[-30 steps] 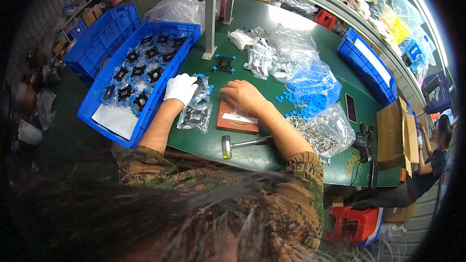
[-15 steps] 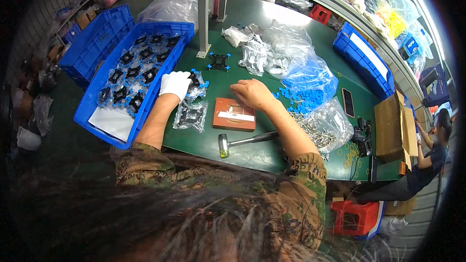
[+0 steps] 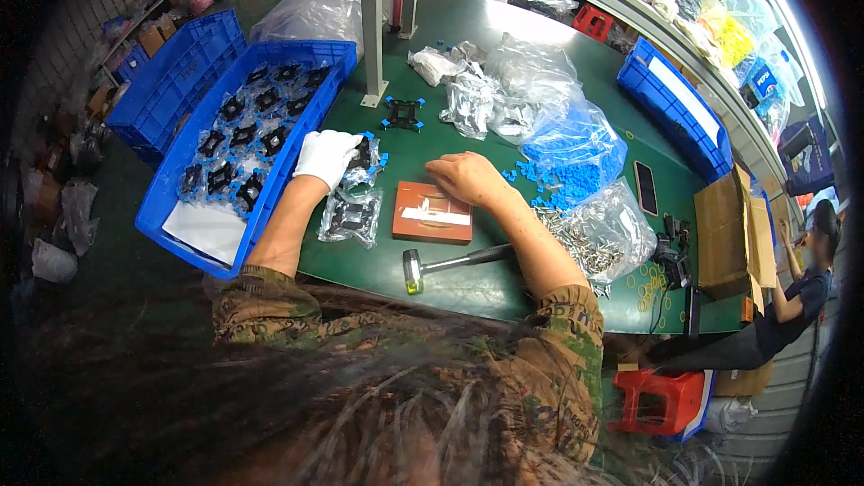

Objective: The person assembles small black plastic components by inserting blue plastic pieces and metal pins. They use a hammer to secure the pins into the plastic parts and place the finished assemblies into a blue crate. The person also handles clear plastic bags and organizes parts on the green workbench.

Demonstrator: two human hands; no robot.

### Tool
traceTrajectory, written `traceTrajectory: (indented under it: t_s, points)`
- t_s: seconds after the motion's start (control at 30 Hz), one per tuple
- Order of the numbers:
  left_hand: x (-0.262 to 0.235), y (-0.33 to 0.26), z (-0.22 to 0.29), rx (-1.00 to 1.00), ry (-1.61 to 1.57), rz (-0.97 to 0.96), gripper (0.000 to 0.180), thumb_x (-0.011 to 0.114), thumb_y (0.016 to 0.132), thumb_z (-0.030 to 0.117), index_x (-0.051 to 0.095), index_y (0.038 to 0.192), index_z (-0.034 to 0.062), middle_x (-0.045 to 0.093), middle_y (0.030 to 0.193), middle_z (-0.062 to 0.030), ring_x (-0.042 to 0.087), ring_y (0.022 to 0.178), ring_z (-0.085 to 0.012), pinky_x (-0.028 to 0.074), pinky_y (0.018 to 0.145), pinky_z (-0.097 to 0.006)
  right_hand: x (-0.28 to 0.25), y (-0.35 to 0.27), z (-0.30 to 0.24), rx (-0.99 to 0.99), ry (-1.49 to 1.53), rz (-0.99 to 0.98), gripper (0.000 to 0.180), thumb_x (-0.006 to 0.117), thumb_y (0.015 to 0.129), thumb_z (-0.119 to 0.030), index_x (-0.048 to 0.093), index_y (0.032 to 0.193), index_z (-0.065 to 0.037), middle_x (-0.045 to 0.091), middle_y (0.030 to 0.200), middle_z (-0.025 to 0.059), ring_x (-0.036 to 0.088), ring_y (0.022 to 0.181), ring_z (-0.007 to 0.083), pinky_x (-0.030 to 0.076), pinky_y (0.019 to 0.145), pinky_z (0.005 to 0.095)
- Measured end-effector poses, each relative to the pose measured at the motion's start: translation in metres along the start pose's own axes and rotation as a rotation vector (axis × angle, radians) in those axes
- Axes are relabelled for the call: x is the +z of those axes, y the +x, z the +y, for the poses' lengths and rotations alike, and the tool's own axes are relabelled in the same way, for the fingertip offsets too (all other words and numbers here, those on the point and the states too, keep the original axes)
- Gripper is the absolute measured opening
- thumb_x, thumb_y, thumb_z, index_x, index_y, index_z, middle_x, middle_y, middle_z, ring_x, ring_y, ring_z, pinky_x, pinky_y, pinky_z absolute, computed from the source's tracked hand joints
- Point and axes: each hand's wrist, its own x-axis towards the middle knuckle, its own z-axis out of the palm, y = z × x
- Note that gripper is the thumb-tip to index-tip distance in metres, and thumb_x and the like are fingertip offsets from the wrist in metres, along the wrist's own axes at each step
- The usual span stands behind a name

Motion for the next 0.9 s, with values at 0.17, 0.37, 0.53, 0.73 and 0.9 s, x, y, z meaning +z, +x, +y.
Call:
traceTrajectory:
  t_s: [0.17, 0.37, 0.53, 0.73, 0.9]
  points:
    - [0.010, -0.002, -0.007, 0.137, -0.046, 0.114, 0.021, 0.063, 0.095, 0.023, 0.076, 0.112, 0.0215, 0.074, 0.098, -0.0018, 0.070, 0.097, -0.0261, 0.049, 0.083, -0.045, 0.001, 0.000, 0.001, -0.013, 0.013, 0.020, 0.025, 0.064, 0.094, -0.018, 0.072, 0.115, -0.010, 0.073, 0.100, 0.0118, 0.070, 0.094, 0.0355, 0.056, 0.084, 0.0468]
    - [0.019, -0.001, -0.007, 0.087, 0.036, 0.022, 0.027, 0.059, 0.096, 0.021, 0.072, 0.119, 0.0237, 0.074, 0.101, 0.0004, 0.069, 0.101, -0.0242, 0.047, 0.085, -0.046, -0.001, -0.003, -0.004, 0.006, 0.002, 0.007, 0.024, 0.065, 0.094, -0.018, 0.073, 0.114, -0.010, 0.073, 0.100, 0.0117, 0.070, 0.094, 0.0353, 0.056, 0.083, 0.0464]
    - [0.020, 0.005, 0.002, 0.067, 0.073, 0.021, 0.033, 0.057, 0.098, 0.021, 0.069, 0.128, 0.0255, 0.076, 0.102, -0.0060, 0.072, 0.100, -0.0267, 0.049, 0.085, -0.048, -0.016, -0.014, 0.004, 0.043, -0.028, 0.030, 0.023, 0.064, 0.095, -0.019, 0.073, 0.113, -0.010, 0.073, 0.098, 0.0124, 0.070, 0.093, 0.0357, 0.056, 0.083, 0.0465]
    - [0.003, 0.027, -0.024, -0.194, -0.502, -0.318, 0.062, 0.068, 0.091, 0.029, 0.055, 0.151, 0.0205, 0.068, 0.135, -0.0174, 0.066, 0.121, -0.0361, 0.051, 0.104, -0.044, -0.050, -0.041, 0.055, 0.235, -0.082, 0.157, 0.020, 0.066, 0.095, -0.017, 0.074, 0.111, -0.007, 0.072, 0.099, 0.0151, 0.069, 0.096, 0.0374, 0.055, 0.086, 0.0467]
    - [0.065, 0.035, -0.039, -0.283, -0.878, -0.233, 0.065, 0.073, 0.089, 0.029, 0.055, 0.150, 0.0163, 0.070, 0.132, -0.0207, 0.069, 0.118, -0.0320, 0.052, 0.102, -0.038, -0.067, -0.070, 0.138, 0.530, -0.250, 0.379, 0.022, 0.067, 0.095, -0.016, 0.075, 0.112, -0.006, 0.073, 0.113, 0.0163, 0.067, 0.110, 0.0373, 0.053, 0.097, 0.0459]
